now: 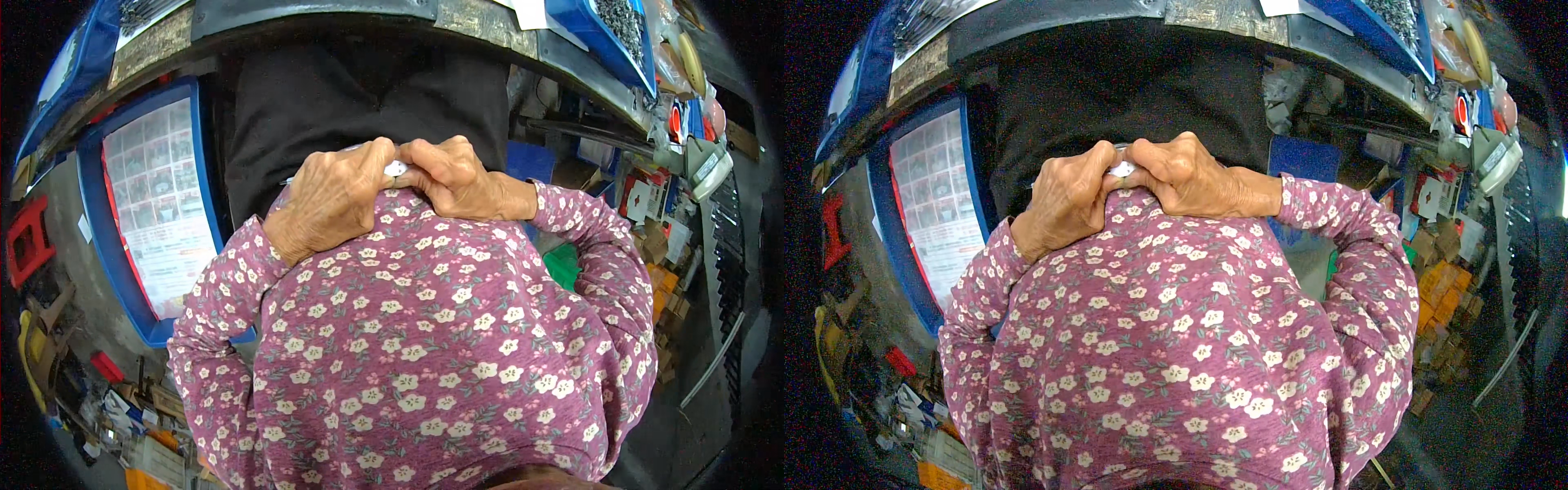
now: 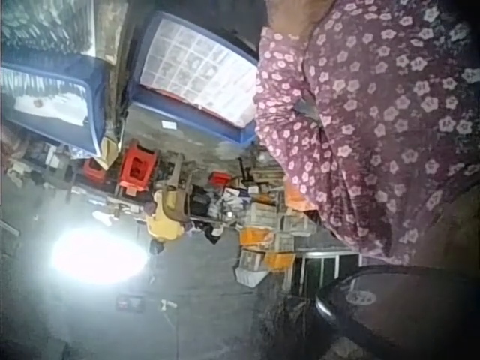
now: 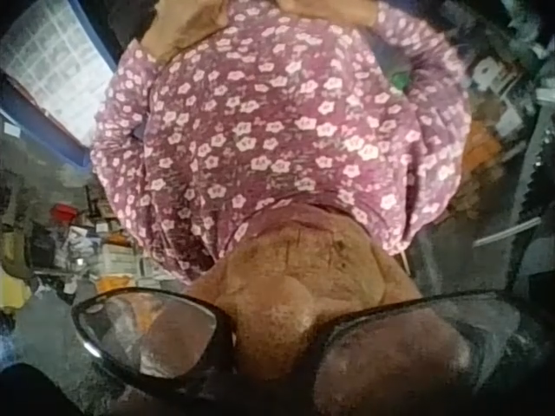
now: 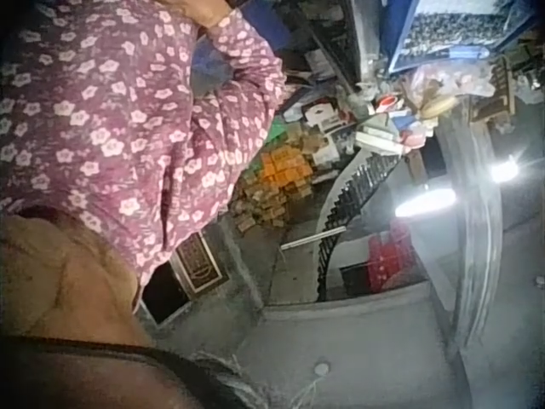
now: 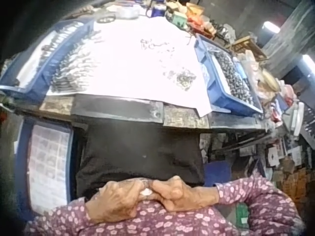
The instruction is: Assembling small metal components, possibly tweezers or medical instruments, by fitting parts together at a manual workstation.
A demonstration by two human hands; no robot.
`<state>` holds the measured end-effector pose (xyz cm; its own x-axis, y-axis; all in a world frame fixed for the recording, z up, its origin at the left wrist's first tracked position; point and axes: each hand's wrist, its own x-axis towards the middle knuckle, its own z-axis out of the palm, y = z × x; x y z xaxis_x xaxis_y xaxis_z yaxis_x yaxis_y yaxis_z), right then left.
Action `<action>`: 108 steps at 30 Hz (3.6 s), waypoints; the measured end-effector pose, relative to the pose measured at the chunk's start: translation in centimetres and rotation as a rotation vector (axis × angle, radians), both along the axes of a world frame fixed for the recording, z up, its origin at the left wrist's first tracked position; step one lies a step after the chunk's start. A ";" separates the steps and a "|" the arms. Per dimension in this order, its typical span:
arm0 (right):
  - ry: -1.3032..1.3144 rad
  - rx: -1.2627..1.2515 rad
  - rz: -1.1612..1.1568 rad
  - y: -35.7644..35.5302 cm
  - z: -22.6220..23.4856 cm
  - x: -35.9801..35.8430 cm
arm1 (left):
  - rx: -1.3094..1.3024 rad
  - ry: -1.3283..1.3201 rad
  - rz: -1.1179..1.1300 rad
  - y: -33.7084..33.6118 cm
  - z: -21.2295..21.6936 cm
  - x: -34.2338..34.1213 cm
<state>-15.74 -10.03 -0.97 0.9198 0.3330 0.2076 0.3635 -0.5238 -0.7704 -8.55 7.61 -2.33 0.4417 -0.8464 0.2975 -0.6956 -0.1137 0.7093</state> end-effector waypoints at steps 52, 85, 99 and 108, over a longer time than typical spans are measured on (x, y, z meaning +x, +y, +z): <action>0.058 0.161 -0.581 -6.7 4.7 8.9 | -0.218 0.222 0.288 -2.1 0.6 3.4; -0.285 -0.568 -0.620 -16.8 0.3 18.2 | -0.240 0.855 0.288 -3.3 3.7 5.4; -0.065 0.183 -0.577 -15.5 2.6 15.6 | -0.437 1.022 0.248 -6.4 4.6 8.3; 0.069 0.274 -0.431 -9.2 4.6 13.6 | -0.524 1.054 0.307 -7.3 3.9 8.6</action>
<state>-2.16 -19.19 3.63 0.9761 -0.1372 0.1685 0.1031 -0.3900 -0.9150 0.09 0.29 1.62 0.8339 -0.5493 -0.0535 0.2552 0.2978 0.9199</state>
